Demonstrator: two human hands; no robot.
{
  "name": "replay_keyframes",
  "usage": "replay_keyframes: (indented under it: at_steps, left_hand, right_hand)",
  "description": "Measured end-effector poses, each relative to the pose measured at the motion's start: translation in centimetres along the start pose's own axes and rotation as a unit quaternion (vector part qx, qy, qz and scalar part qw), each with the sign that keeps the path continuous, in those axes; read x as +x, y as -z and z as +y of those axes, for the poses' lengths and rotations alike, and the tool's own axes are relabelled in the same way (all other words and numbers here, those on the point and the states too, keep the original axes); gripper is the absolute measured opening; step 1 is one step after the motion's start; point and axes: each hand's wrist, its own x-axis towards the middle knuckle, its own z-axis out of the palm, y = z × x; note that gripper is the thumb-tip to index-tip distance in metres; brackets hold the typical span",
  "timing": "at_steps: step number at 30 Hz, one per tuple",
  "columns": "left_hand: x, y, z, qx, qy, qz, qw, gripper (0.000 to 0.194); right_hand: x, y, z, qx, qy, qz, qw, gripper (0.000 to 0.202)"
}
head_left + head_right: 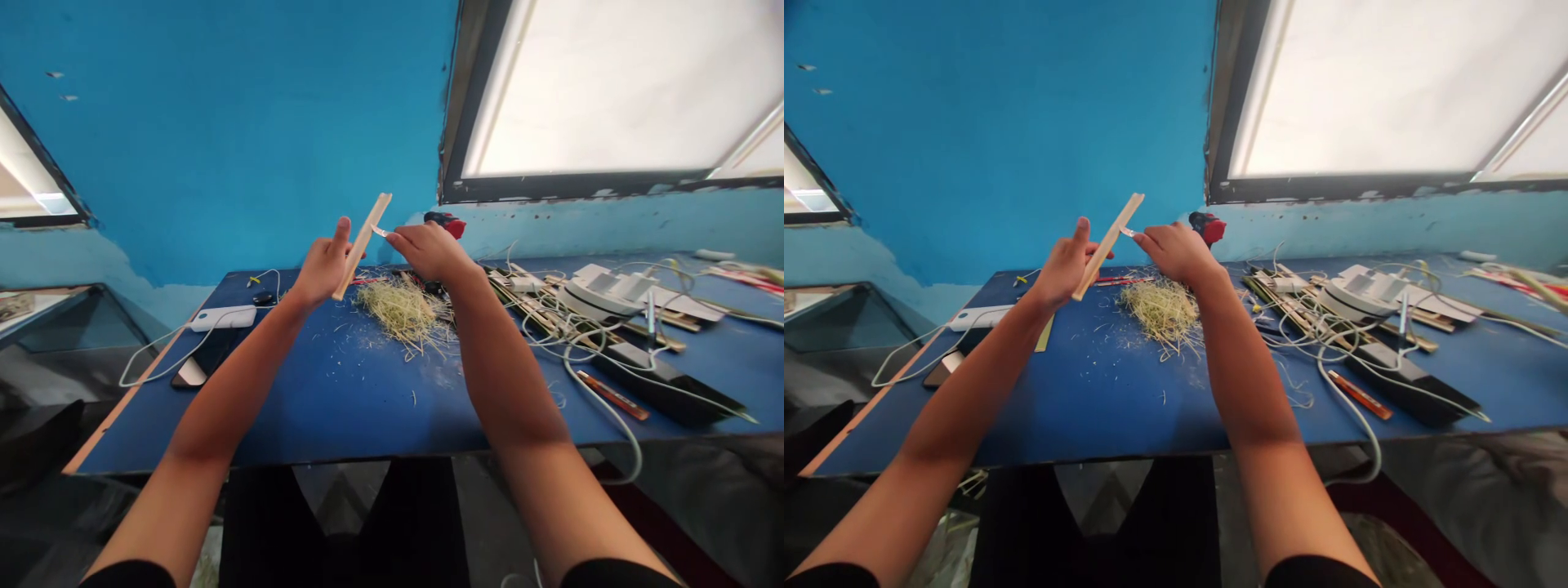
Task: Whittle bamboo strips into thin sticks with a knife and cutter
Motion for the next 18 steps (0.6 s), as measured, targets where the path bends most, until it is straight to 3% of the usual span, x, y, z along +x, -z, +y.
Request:
replay_keyframes:
  at_steps: [9, 18]
  left_hand:
    - [0.0, 0.8, 0.0, 0.027, -0.045, 0.043, 0.998, 0.079]
    - [0.8, 0.6, -1.4, 0.085, -0.095, 0.035, 0.991, 0.070]
  right_hand:
    - [0.2, -0.1, -3.6, -0.009, 0.028, -0.072, 0.997, 0.048]
    - [0.3, -0.3, -3.3, -0.053, -0.027, -0.052, 0.997, 0.049]
